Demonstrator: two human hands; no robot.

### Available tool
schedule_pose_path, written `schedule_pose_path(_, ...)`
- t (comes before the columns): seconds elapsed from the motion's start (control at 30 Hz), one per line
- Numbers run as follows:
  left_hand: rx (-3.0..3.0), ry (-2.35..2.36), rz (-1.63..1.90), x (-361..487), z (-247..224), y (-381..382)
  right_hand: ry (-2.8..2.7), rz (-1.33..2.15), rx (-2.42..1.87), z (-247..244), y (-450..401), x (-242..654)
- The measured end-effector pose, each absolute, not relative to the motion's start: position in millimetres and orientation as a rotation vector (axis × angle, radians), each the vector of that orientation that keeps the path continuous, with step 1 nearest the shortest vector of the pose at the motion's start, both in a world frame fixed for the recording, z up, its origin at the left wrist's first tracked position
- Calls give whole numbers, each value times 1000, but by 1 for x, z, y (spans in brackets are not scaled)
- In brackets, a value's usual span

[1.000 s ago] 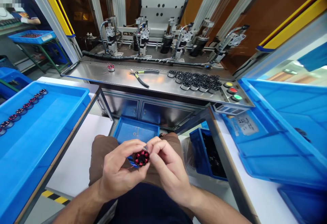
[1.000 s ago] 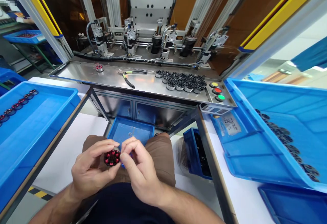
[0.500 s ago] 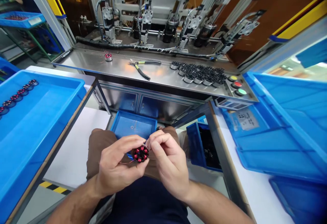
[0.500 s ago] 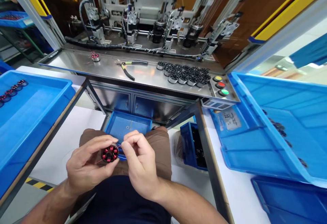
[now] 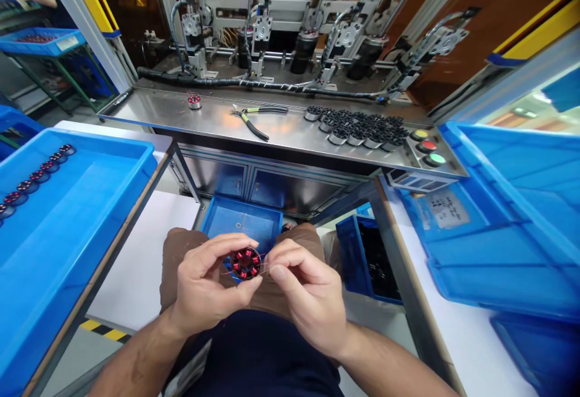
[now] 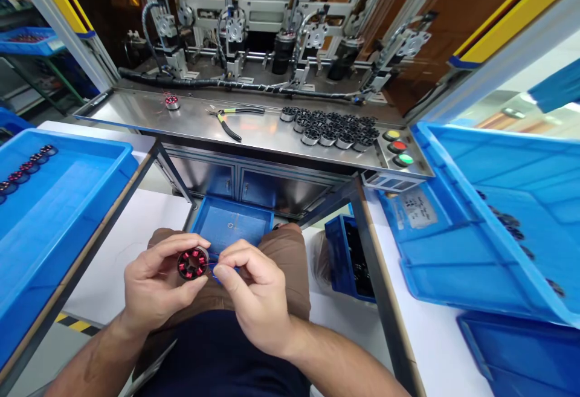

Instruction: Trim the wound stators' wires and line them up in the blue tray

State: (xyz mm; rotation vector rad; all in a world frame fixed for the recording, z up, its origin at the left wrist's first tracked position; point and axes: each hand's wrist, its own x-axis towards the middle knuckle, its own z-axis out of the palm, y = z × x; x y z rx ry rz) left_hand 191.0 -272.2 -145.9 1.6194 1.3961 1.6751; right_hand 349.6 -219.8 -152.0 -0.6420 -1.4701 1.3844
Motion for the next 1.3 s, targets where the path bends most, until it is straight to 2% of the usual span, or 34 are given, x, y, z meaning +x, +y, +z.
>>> schedule_pose_path(0.37,1860,1411,1672,192,-141,-271,-1555,1257,-631,-145,-217,353)
schedule_pose_path(0.6,1526,1268,1677,191,-131,-268,-1728,1093,-409,-137,-202,355)
schedule_pose_path(0.77,1511,1300,1628,192,-128,-269,-1761,987,-335,-135,-198,352)
schedule_pose_path(0.93,1711,1426,1688,194,-132,-270,-1642,1002,-475,-137,-215,351)
schedule_pose_path(1.1,1867,1511,1805,200,-132,-269,-1588,1073,-408,-140,-225,349)
schedule_pose_path(1.3,1436,1309,1706,202,-118,-270,-1686,1067,-271,-136,-201,359)
